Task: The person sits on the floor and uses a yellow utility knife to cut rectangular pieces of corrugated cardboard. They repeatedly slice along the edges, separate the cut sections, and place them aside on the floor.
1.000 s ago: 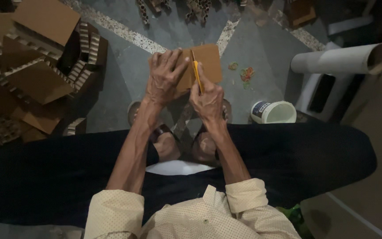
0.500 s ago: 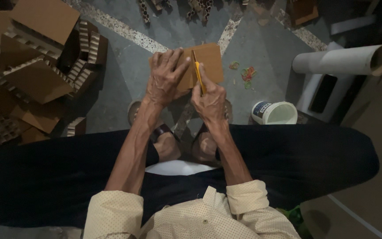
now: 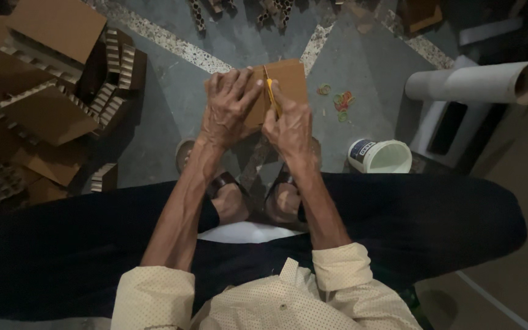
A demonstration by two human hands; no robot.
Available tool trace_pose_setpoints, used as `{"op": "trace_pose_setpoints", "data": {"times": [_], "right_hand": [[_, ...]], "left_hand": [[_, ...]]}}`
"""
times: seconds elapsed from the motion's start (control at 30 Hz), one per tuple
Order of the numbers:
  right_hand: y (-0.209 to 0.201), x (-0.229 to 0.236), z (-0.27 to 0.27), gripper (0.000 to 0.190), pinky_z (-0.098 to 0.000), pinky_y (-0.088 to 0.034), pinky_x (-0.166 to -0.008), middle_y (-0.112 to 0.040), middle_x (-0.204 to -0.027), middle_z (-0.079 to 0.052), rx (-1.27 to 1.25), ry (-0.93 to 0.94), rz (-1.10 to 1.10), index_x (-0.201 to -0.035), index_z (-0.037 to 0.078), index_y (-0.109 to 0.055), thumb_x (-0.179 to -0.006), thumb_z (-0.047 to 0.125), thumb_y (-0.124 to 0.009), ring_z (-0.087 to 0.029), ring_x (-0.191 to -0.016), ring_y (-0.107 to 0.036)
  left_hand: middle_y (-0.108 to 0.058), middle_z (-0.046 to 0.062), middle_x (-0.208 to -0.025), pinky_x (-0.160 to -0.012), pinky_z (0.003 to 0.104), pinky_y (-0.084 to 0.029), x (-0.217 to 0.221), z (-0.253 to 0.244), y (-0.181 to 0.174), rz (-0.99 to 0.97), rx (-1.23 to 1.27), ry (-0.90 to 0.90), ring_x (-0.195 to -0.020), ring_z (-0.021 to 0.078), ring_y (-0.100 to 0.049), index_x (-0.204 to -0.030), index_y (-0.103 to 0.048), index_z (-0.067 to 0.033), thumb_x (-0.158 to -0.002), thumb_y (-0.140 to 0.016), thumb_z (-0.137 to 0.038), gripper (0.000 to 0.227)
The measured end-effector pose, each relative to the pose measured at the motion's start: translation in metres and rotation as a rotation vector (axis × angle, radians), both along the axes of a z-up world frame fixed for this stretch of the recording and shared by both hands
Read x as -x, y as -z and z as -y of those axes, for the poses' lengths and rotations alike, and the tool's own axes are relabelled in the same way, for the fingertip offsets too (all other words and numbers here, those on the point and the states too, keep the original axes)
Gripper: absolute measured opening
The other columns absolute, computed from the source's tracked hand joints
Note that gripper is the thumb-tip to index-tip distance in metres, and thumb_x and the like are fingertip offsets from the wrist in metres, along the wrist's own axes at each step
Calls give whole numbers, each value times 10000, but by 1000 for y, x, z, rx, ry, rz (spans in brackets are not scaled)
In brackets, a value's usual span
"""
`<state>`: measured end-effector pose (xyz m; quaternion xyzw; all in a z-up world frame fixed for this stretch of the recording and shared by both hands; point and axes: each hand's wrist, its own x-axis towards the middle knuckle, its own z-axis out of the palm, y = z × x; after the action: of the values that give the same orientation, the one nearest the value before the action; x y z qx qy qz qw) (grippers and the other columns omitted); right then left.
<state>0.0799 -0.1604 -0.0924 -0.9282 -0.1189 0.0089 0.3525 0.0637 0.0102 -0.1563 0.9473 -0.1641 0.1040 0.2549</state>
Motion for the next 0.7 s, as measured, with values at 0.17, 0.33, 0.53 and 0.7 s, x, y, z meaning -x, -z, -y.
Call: {"op": "trace_pose_setpoints", "data": {"times": [0.17,0.33,0.53,0.7], "right_hand": [[-2,4,3,518,-409,-581,-692,-698,-902,-286,-33,-25,24,-1367,-17,-621,-851,13,-579,-372,-736,-721],[-15,17,6,509,-436,-566,-648,-687,-871,-306,-1,13,-81,-1380,15,-623,-872,32,-592,-392,-690,-711],[-29,30,10,536,-463,-563,-660,-702,-872,-273,113,39,-195,-1426,117,-604,-891,98,-596,-396,-716,-721],[-29,40,14,568,-486,-519,-598,-647,-752,-285,145,41,-150,-1393,120,-639,-825,99,-640,-440,-632,-659]], "left_hand": [[-529,175,-1491,-1176,557,-273,-1,4,2,-38,-41,-25,-1369,347,-472,-1416,-612,-75,-534,-938,-346,978],[-529,180,-1489,-1159,566,-275,1,3,2,9,26,-16,-1365,353,-470,-1405,-608,-69,-597,-953,-404,941],[-537,179,-1482,-1158,561,-294,0,2,1,-18,40,-5,-1361,345,-479,-1396,-613,-65,-555,-952,-400,967],[-545,186,-1470,-1129,559,-306,-2,-1,-1,0,-8,3,-1339,344,-486,-1382,-627,-67,-524,-948,-385,969]]}}
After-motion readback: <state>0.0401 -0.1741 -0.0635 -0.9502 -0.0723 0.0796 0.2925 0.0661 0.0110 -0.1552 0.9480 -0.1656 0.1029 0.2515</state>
